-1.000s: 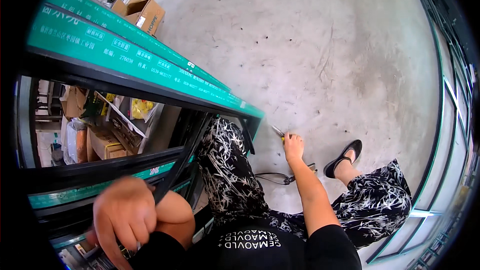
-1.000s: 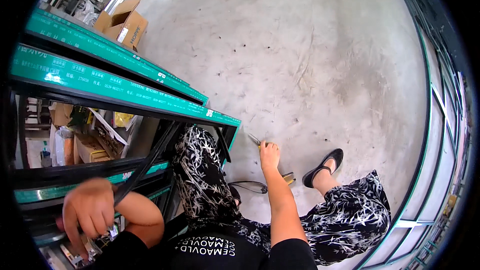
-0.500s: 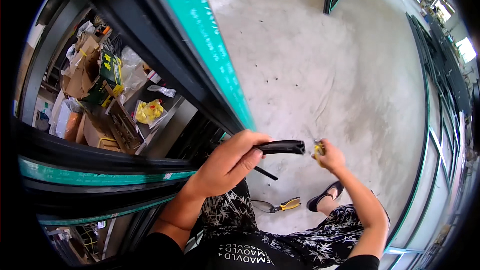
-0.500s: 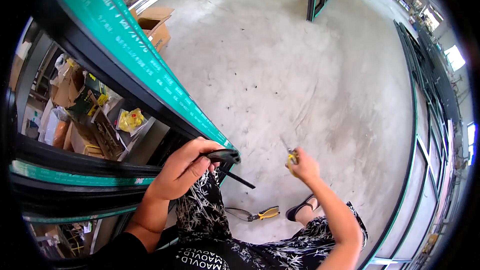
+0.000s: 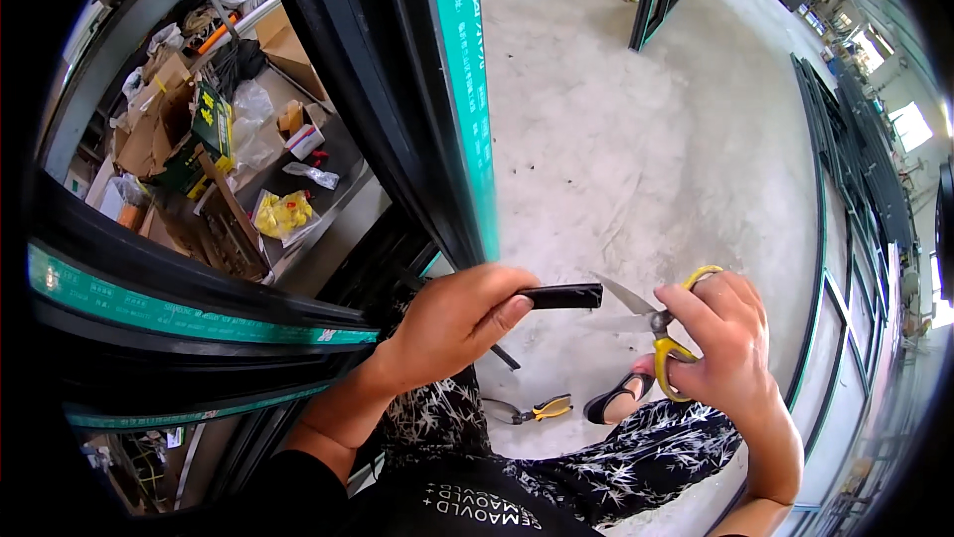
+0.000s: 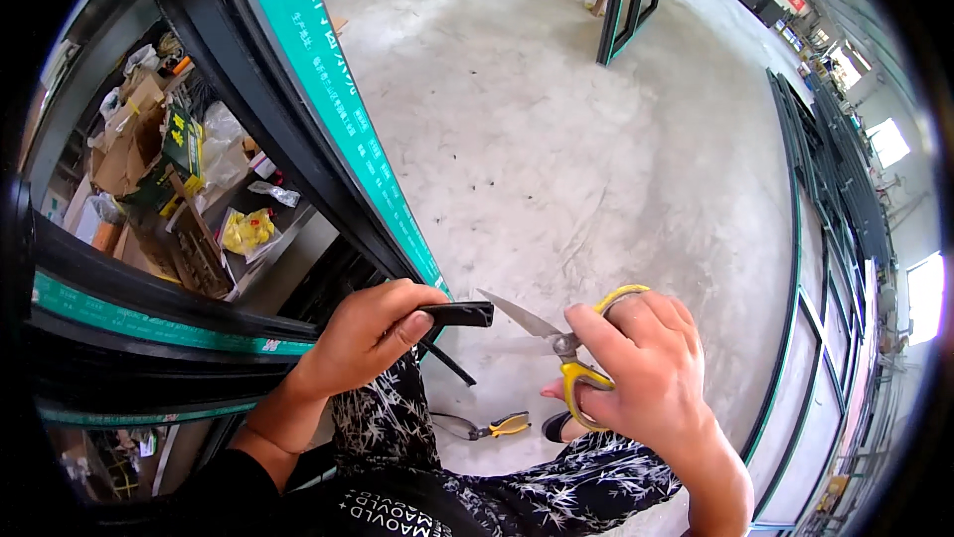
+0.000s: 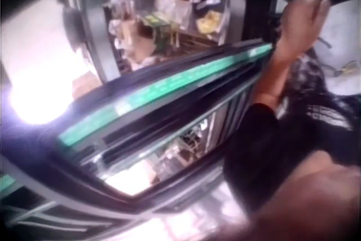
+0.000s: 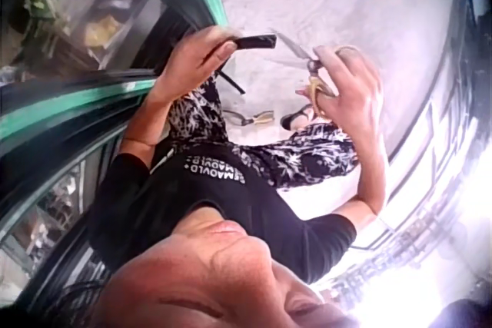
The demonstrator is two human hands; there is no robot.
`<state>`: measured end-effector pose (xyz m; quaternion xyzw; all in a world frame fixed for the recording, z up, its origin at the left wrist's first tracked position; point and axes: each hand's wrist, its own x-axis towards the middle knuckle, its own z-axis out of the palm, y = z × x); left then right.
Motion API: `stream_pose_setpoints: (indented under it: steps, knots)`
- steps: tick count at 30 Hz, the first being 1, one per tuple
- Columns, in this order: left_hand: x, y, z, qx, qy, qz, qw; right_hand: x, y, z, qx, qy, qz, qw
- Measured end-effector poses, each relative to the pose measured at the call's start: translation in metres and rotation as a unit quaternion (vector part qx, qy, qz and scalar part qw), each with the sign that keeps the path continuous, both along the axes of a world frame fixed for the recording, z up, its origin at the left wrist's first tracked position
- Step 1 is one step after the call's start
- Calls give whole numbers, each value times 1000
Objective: The person installs rubber seals into a window frame, cutting the seals to length using scissors and pressing them into the frame channels by hand.
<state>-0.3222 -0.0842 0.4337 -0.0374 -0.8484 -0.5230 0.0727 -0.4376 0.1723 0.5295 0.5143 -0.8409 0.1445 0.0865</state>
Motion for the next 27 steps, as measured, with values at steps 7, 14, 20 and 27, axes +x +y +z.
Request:
stream_pose_setpoints:
  steps: [7, 14, 20, 27]
  knots:
    - [2, 10, 9, 89, 42, -86, 991, 7, -5, 2, 65, -11, 40, 997]
    - [8, 10, 23, 159, -69, -67, 983, 4, 5, 16, -7, -12, -31, 999]
    - [3, 10, 13, 109, 61, -96, 988, 8, -11, 32, 45, 29, 40, 998]
    - [5, 22, 11, 188, 74, -61, 977, 11, -16, 31, 68, 15, 53, 996]
